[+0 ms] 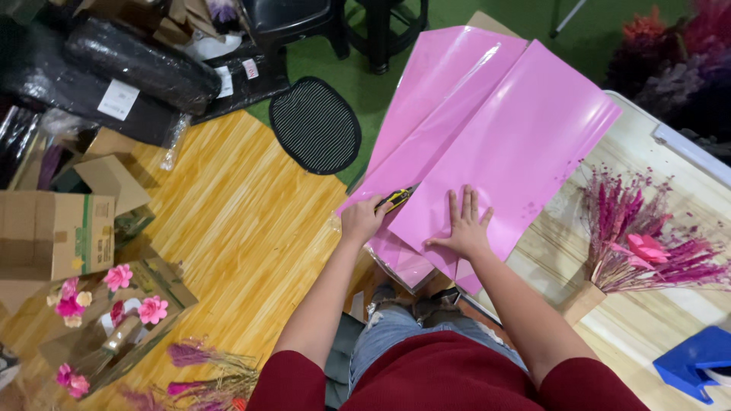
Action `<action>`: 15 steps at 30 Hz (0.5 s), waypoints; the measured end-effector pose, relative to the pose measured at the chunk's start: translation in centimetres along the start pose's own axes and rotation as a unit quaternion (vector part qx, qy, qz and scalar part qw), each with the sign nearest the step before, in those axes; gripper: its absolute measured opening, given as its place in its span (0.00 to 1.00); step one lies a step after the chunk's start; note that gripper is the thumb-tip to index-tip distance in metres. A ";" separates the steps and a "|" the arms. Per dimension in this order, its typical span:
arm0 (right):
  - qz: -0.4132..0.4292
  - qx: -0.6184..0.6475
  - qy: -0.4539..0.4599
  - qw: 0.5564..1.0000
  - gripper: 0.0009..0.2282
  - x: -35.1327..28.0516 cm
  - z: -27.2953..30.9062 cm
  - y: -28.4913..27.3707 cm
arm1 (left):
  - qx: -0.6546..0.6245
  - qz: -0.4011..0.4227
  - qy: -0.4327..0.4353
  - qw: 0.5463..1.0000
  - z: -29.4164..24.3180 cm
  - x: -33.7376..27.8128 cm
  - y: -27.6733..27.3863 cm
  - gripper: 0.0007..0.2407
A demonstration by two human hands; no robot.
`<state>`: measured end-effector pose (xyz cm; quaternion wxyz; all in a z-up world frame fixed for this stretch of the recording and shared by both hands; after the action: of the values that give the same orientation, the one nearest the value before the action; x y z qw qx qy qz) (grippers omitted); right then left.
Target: The person prepares floral wrapping materials by cutting sheets of pink paper and a roll of textured pink wrap with scissors and a utility knife.
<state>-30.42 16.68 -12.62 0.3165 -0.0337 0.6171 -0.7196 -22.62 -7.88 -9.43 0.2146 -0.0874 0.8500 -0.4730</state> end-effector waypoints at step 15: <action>0.003 -0.015 0.008 1.000 0.66 0.2 0.1 0.3 | -0.017 -0.033 0.050 0.998 -4.9 7.6 -0.2 0.17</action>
<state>-30.42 16.51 -12.94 0.3132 -0.0308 0.6306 -0.7094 -31.60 -6.87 -9.13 0.1547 -0.0956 0.8643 -0.4690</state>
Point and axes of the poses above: each hand's wrist, its own x-axis towards the middle knuckle, its own y-axis out of the palm, z = x × y, the point moved 5 cm from there along x, towards the middle knuckle, and after that the axes turned 6 degrees about -z, right-handed, at the moved point
